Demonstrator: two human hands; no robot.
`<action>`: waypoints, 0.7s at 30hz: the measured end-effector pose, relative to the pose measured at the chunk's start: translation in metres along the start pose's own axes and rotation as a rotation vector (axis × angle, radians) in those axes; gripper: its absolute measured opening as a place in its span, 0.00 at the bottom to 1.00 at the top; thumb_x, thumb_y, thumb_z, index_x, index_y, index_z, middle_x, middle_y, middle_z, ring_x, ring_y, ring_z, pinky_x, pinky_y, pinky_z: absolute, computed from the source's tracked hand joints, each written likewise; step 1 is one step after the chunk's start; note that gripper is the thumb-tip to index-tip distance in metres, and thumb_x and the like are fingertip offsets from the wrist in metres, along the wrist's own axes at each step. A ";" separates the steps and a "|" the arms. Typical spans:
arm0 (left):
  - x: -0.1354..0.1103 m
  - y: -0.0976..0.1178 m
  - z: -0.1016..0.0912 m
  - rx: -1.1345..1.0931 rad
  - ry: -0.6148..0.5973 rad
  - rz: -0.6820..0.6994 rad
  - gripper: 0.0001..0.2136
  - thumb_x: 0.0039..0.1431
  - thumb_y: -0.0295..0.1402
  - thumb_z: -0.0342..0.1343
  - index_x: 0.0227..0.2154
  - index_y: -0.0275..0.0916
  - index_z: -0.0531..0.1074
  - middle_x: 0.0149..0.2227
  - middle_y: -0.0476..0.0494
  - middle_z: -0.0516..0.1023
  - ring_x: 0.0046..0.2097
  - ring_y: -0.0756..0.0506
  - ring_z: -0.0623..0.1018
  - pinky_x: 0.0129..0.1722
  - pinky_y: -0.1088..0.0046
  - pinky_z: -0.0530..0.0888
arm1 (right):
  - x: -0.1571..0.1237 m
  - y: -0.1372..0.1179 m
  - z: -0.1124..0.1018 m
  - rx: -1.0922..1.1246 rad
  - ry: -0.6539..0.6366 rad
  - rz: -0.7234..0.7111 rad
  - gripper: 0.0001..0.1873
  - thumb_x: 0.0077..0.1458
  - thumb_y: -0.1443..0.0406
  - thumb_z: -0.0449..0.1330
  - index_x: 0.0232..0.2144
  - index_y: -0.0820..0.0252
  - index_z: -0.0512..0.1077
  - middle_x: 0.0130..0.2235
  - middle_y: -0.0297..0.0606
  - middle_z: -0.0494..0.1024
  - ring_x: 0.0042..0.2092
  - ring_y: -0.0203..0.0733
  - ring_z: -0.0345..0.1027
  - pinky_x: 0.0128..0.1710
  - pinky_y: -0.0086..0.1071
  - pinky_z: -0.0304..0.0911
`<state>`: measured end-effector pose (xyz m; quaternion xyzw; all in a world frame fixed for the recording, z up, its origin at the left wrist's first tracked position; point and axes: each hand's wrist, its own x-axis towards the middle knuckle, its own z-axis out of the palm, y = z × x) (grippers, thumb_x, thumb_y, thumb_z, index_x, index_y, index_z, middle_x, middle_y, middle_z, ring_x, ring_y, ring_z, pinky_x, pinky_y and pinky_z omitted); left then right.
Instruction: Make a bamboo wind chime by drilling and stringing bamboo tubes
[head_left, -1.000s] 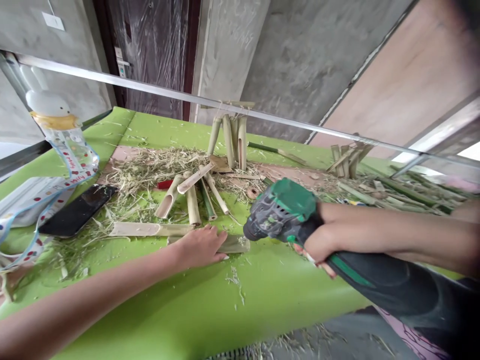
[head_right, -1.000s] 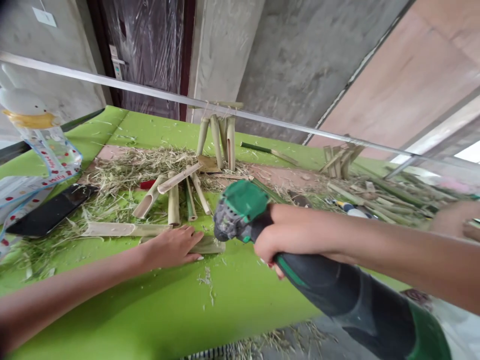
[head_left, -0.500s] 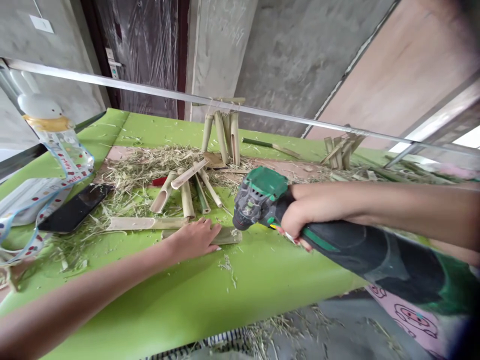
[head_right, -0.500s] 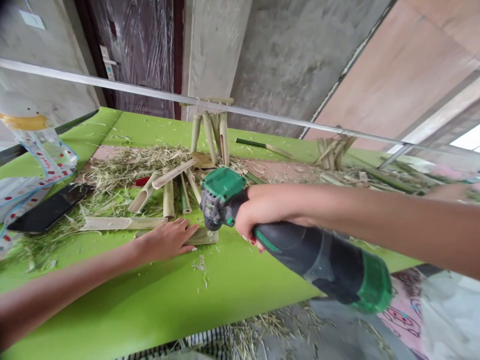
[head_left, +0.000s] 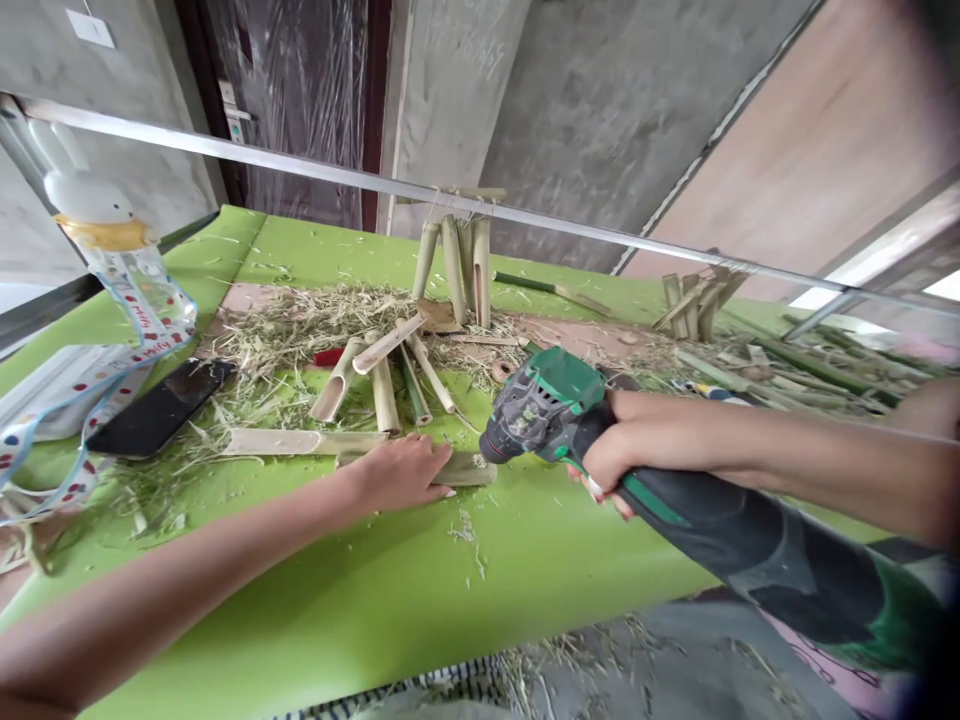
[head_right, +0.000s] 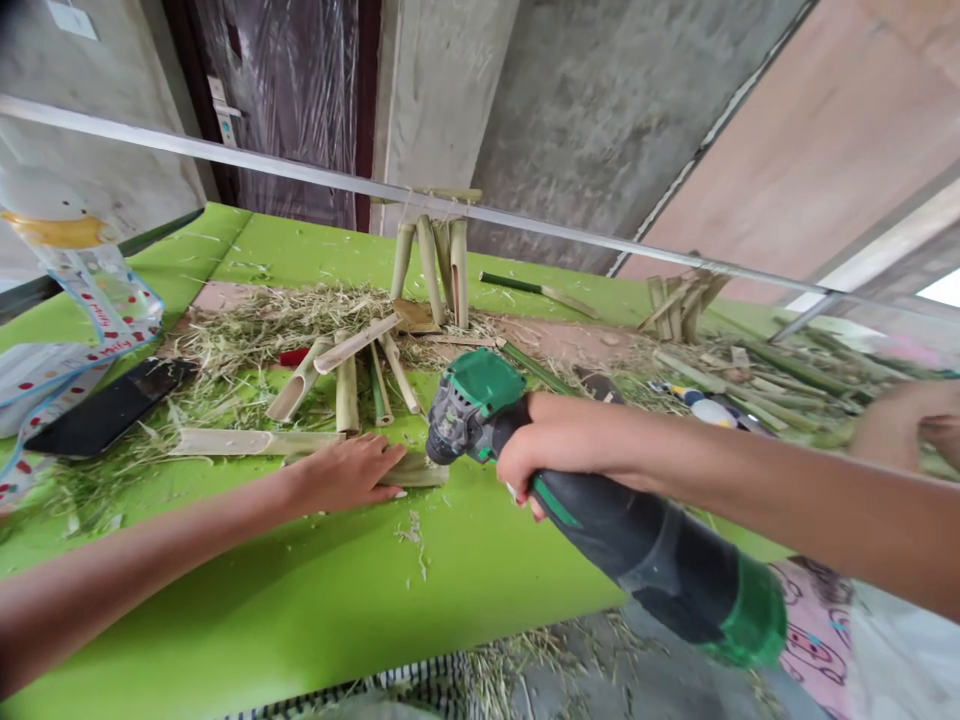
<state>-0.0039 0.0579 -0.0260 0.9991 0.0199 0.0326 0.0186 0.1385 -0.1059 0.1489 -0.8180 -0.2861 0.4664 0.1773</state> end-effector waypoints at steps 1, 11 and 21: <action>-0.001 0.001 0.001 0.012 0.002 -0.008 0.24 0.61 0.46 0.43 0.55 0.38 0.61 0.39 0.33 0.73 0.37 0.41 0.74 0.35 0.65 0.71 | -0.001 0.003 0.002 0.015 0.010 -0.005 0.03 0.29 0.69 0.58 0.15 0.60 0.67 0.17 0.35 0.70 0.20 0.39 0.64 0.21 0.31 0.62; 0.019 0.022 -0.018 0.384 0.164 -0.306 0.22 0.59 0.24 0.43 0.57 0.31 0.56 0.37 0.32 0.69 0.34 0.44 0.72 0.29 0.69 0.72 | 0.009 0.082 0.041 0.518 0.236 -0.193 0.08 0.34 0.64 0.61 0.23 0.60 0.71 0.22 0.35 0.73 0.26 0.40 0.67 0.31 0.33 0.64; 0.095 0.027 -0.049 0.479 0.204 -0.304 0.22 0.58 0.25 0.47 0.56 0.32 0.58 0.41 0.29 0.69 0.34 0.42 0.75 0.28 0.69 0.72 | 0.044 0.136 0.071 0.563 0.683 -0.520 0.10 0.36 0.64 0.61 0.26 0.59 0.75 0.32 0.41 0.79 0.37 0.50 0.71 0.38 0.39 0.66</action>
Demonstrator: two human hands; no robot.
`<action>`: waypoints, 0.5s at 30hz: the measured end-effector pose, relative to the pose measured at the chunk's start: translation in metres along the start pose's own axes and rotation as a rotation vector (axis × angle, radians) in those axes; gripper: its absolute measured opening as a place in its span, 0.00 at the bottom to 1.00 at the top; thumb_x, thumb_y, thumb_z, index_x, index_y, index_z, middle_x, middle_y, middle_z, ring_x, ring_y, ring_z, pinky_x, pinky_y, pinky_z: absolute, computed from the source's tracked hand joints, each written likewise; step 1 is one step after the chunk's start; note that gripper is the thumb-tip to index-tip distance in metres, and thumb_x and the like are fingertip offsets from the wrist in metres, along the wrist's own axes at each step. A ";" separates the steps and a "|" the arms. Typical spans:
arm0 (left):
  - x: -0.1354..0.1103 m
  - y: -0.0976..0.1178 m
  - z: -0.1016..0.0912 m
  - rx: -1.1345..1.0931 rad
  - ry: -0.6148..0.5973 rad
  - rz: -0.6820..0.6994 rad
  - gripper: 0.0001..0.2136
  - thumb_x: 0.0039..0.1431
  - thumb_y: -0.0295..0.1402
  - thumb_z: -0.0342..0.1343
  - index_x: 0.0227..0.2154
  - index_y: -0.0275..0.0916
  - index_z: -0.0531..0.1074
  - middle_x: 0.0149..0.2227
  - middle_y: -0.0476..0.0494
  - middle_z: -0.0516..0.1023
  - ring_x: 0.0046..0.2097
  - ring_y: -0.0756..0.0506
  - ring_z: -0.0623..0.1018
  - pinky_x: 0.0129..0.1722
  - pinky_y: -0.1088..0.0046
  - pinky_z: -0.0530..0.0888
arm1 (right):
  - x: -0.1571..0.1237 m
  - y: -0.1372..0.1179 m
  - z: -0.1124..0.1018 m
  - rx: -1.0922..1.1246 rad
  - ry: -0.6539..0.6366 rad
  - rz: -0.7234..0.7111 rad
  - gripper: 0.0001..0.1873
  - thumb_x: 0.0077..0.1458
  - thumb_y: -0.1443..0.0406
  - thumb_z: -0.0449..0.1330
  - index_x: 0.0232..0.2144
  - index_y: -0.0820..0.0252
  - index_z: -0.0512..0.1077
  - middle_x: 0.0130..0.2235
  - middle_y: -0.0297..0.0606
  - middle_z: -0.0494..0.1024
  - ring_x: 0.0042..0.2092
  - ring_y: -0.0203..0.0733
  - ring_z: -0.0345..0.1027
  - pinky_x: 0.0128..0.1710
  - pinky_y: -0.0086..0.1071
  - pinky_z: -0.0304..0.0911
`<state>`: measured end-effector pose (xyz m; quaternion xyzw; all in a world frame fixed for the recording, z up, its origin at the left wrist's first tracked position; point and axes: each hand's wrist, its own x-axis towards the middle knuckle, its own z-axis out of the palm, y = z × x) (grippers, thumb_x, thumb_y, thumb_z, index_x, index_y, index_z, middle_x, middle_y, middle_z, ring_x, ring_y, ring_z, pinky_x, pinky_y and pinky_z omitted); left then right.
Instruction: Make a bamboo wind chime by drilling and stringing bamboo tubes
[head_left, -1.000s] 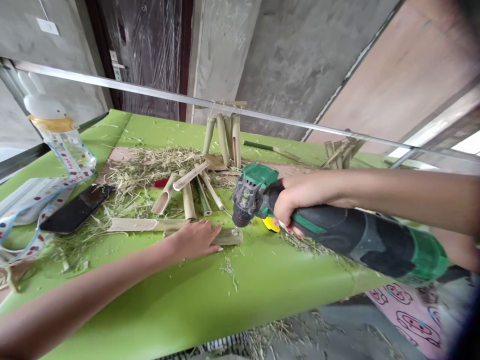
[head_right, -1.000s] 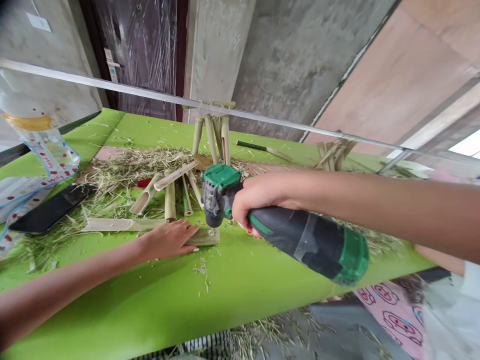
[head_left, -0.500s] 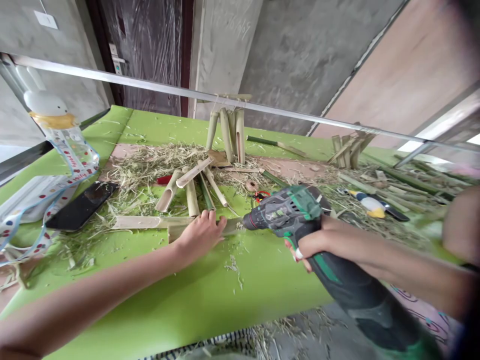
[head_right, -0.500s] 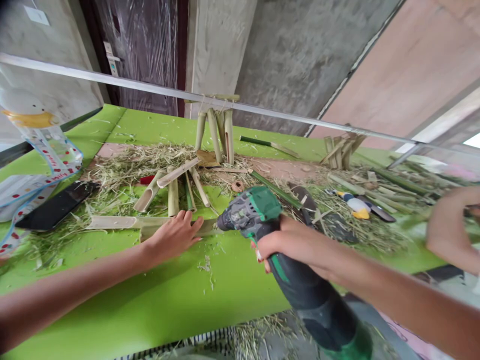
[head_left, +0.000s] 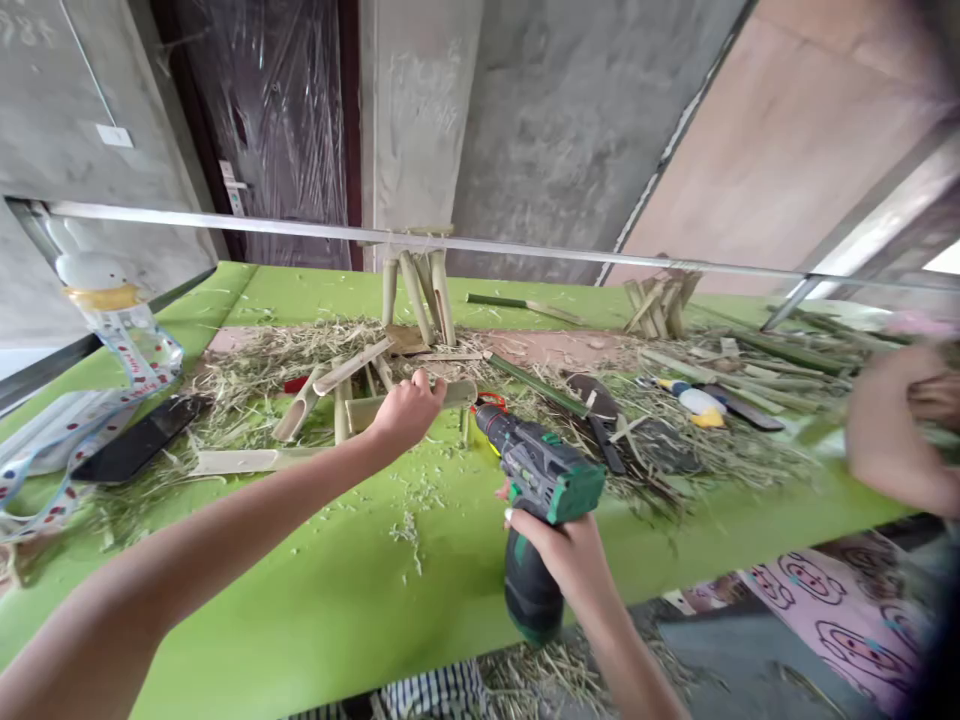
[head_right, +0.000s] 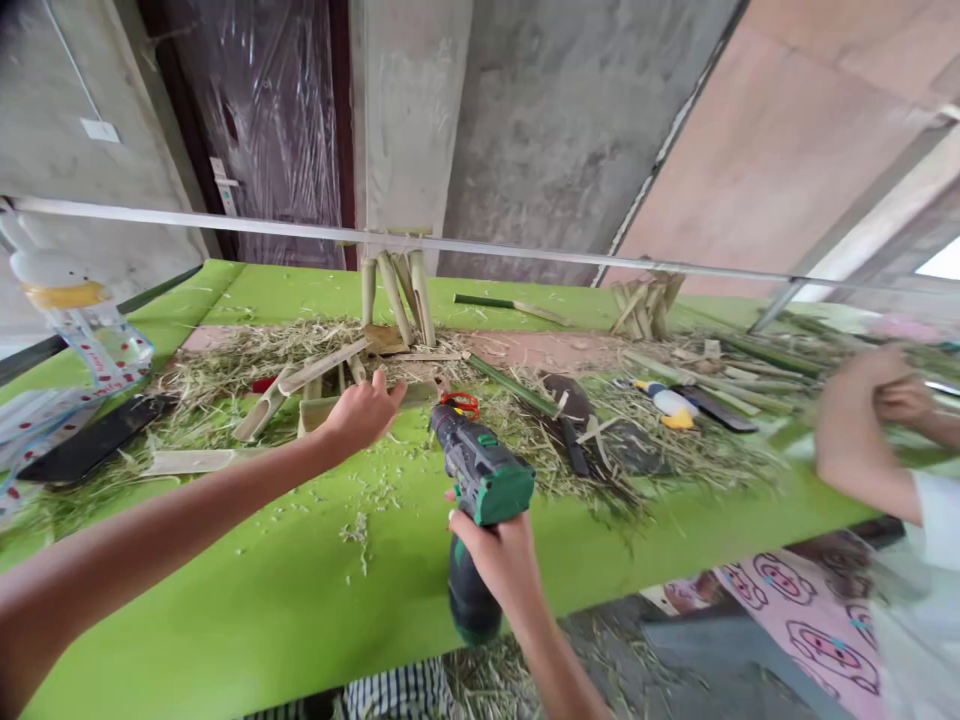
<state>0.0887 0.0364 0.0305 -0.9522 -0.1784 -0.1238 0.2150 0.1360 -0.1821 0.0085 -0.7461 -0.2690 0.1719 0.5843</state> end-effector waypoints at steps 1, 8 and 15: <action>0.007 0.004 -0.001 -0.007 0.010 -0.004 0.22 0.58 0.26 0.47 0.57 0.32 0.57 0.43 0.28 0.69 0.34 0.42 0.75 0.29 0.69 0.73 | 0.001 0.003 -0.001 0.029 0.024 -0.019 0.11 0.35 0.64 0.60 0.27 0.60 0.75 0.32 0.41 0.79 0.37 0.51 0.72 0.38 0.39 0.66; 0.056 0.021 -0.008 -0.144 0.014 -0.030 0.23 0.59 0.25 0.41 0.59 0.34 0.56 0.48 0.25 0.67 0.39 0.38 0.75 0.34 0.63 0.72 | 0.007 0.016 -0.009 0.246 0.175 -0.097 0.03 0.37 0.66 0.61 0.20 0.61 0.71 0.24 0.36 0.75 0.27 0.43 0.69 0.31 0.35 0.66; 0.068 -0.045 -0.015 -0.282 0.067 -0.476 0.24 0.61 0.42 0.42 0.54 0.30 0.60 0.41 0.27 0.72 0.36 0.38 0.75 0.31 0.65 0.72 | 0.003 0.012 -0.018 0.404 0.215 -0.188 0.09 0.36 0.67 0.62 0.27 0.62 0.74 0.30 0.39 0.77 0.26 0.42 0.69 0.28 0.36 0.66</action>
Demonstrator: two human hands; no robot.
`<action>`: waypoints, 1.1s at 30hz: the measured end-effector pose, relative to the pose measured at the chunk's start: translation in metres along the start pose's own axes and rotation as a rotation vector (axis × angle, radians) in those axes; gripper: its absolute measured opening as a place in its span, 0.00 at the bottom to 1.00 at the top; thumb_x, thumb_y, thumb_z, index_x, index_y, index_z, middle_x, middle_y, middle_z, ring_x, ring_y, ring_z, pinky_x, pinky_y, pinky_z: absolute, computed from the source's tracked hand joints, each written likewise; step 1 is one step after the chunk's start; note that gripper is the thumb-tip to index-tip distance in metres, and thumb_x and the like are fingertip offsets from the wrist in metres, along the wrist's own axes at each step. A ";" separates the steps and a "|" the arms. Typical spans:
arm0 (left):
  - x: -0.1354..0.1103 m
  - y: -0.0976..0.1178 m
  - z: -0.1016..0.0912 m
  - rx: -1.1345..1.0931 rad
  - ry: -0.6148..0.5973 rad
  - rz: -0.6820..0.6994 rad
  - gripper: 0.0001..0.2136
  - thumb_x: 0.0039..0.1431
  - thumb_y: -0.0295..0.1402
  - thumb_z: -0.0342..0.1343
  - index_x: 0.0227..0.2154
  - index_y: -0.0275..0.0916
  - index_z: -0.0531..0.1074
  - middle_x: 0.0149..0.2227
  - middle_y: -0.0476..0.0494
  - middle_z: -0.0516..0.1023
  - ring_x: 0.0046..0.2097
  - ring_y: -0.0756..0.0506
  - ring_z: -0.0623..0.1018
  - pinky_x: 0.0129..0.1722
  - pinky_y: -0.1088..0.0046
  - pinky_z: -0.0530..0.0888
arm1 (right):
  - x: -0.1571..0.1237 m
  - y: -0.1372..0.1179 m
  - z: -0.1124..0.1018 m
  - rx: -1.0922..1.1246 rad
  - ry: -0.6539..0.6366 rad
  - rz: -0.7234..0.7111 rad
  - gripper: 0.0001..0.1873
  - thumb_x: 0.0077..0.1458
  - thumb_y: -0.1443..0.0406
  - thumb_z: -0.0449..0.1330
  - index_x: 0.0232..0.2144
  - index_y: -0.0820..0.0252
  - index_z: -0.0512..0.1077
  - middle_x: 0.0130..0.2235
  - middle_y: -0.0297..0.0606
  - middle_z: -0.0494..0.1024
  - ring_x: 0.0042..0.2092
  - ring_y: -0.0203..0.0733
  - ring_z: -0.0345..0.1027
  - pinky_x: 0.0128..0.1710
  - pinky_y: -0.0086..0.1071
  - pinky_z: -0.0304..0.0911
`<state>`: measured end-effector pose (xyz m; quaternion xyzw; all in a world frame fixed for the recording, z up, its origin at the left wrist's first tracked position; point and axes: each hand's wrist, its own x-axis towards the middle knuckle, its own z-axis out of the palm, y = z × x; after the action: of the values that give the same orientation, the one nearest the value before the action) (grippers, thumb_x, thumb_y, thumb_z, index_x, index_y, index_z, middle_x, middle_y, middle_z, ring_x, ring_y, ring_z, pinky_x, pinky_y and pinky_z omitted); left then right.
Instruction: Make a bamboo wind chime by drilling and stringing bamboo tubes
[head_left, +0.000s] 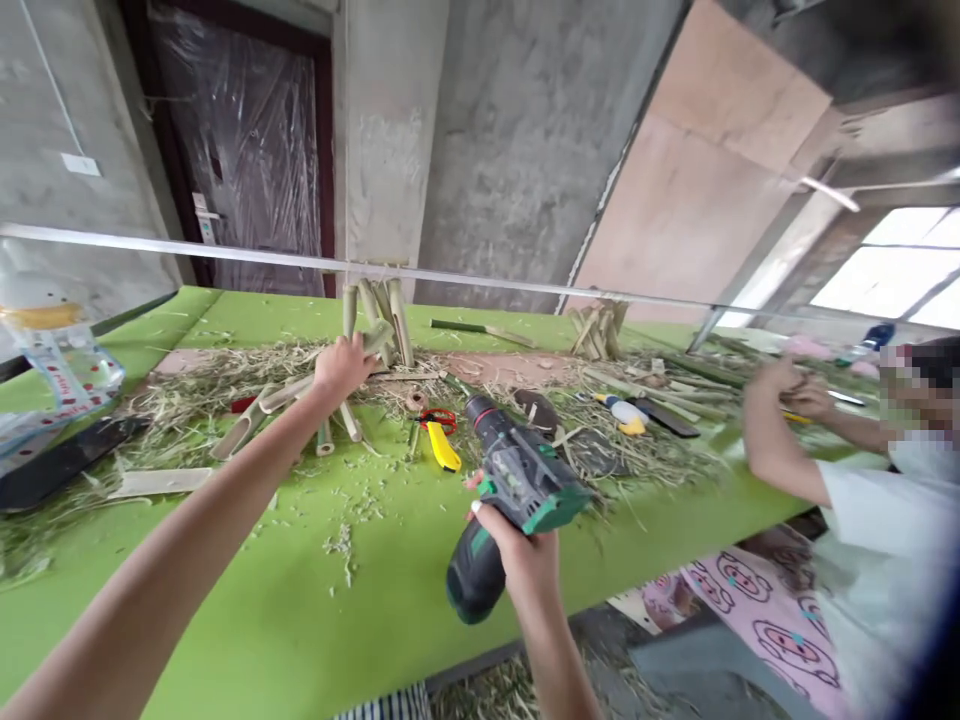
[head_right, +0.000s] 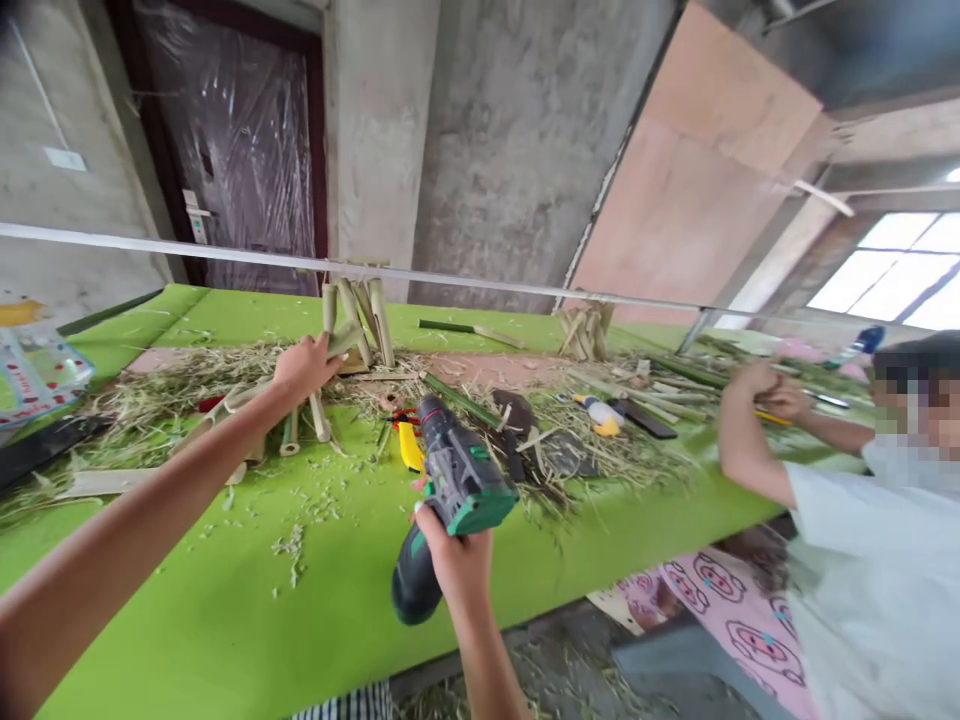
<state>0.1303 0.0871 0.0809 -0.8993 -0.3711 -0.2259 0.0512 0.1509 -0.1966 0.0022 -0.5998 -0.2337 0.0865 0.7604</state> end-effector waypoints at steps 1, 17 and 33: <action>-0.006 -0.004 -0.002 -0.051 0.028 -0.026 0.24 0.60 0.44 0.43 0.52 0.31 0.62 0.40 0.30 0.73 0.36 0.39 0.75 0.32 0.66 0.72 | 0.004 0.001 0.004 0.081 0.010 -0.006 0.11 0.36 0.67 0.63 0.28 0.62 0.73 0.30 0.38 0.77 0.25 0.41 0.68 0.27 0.36 0.65; -0.095 0.012 0.013 -0.220 0.279 0.120 0.28 0.61 0.42 0.43 0.63 0.47 0.43 0.41 0.38 0.72 0.29 0.46 0.74 0.27 0.73 0.68 | 0.066 0.063 0.036 0.501 -0.021 -0.223 0.09 0.36 0.69 0.61 0.27 0.61 0.71 0.28 0.32 0.74 0.25 0.38 0.67 0.31 0.37 0.64; -0.088 0.001 0.034 -1.404 0.092 0.006 0.27 0.59 0.42 0.46 0.60 0.42 0.48 0.34 0.44 0.74 0.26 0.50 0.73 0.26 0.73 0.71 | 0.065 0.059 0.029 0.529 -0.286 -0.138 0.17 0.36 0.66 0.63 0.34 0.59 0.70 0.30 0.32 0.75 0.27 0.38 0.67 0.31 0.37 0.64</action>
<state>0.0887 0.0390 0.0113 -0.7102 -0.1327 -0.4496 -0.5252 0.2036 -0.1287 -0.0331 -0.3457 -0.3479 0.1757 0.8536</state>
